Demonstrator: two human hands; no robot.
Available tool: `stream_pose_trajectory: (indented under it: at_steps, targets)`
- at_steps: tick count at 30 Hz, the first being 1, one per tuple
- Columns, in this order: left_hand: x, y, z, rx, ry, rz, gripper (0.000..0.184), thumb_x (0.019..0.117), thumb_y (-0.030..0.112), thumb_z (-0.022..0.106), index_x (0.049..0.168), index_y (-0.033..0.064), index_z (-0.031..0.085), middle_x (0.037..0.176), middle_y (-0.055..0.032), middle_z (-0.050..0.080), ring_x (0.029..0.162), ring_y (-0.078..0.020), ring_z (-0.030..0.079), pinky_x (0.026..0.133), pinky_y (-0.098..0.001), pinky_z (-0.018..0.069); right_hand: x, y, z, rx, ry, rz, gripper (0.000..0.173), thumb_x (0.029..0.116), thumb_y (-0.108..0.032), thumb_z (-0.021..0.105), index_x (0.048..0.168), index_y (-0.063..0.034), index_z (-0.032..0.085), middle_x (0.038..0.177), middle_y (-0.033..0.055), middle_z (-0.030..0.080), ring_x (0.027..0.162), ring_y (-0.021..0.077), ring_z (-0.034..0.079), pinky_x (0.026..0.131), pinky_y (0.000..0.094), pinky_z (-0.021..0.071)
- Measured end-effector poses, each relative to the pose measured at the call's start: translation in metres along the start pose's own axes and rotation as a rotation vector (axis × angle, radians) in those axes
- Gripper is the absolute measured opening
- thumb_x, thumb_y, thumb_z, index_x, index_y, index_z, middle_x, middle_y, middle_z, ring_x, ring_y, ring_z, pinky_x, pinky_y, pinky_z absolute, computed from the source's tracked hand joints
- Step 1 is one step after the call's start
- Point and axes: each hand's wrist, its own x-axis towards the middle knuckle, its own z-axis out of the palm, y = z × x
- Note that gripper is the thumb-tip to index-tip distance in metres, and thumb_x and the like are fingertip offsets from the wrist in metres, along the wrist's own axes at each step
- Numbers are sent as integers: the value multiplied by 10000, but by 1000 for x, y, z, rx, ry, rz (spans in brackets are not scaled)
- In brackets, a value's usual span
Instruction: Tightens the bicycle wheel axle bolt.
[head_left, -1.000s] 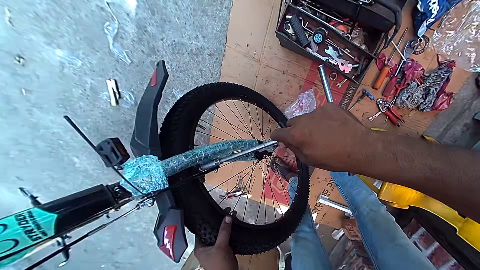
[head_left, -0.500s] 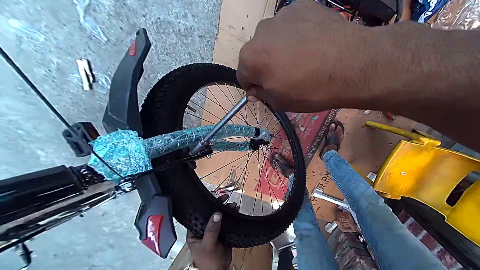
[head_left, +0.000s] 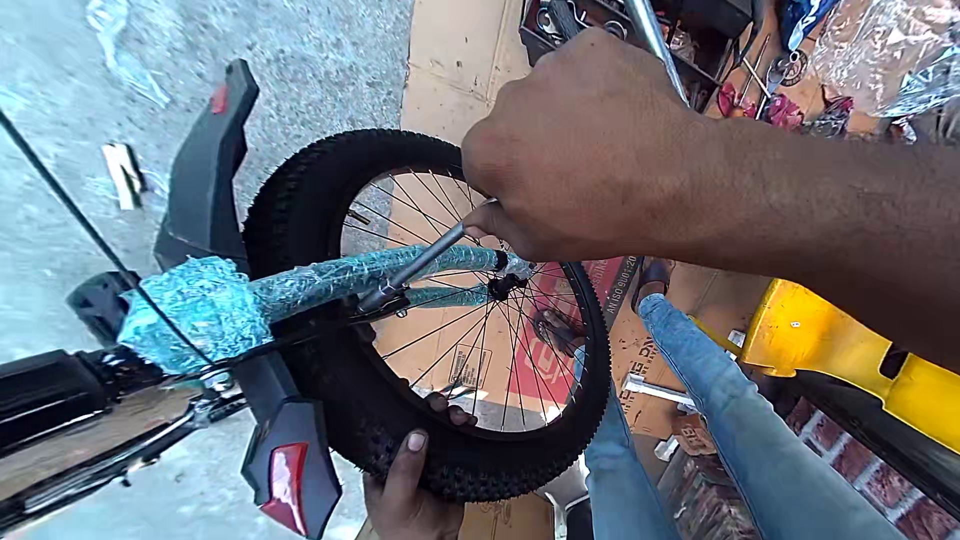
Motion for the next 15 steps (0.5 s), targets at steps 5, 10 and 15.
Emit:
stream_pose_trajectory:
  at_steps: [5, 10, 15]
  targets:
    - [6, 7, 9, 66, 65, 16, 606, 823, 358, 827, 1275, 43, 576, 993, -170, 713, 801, -292, 737, 729, -465, 645, -5, -8, -1, 6, 54, 49, 399, 1009, -504, 501, 818, -171, 607, 670, 32, 518, 645, 264, 578, 549, 450, 366]
    - [6, 8, 16, 72, 114, 22, 549, 847, 324, 791, 1240, 16, 560, 968, -180, 712, 764, -297, 738, 696, -465, 648, -11, -16, -3, 21, 29, 107, 395, 1006, -488, 515, 779, -173, 584, 626, 23, 476, 585, 251, 547, 506, 429, 344]
    - [5, 9, 20, 107, 174, 26, 467, 882, 292, 723, 1206, 4, 550, 948, -177, 718, 747, -290, 740, 674, -466, 649, -21, -28, 3, 23, 73, 160, 410, 1018, -492, 502, 769, -182, 599, 594, 11, 465, 546, 238, 534, 488, 410, 332]
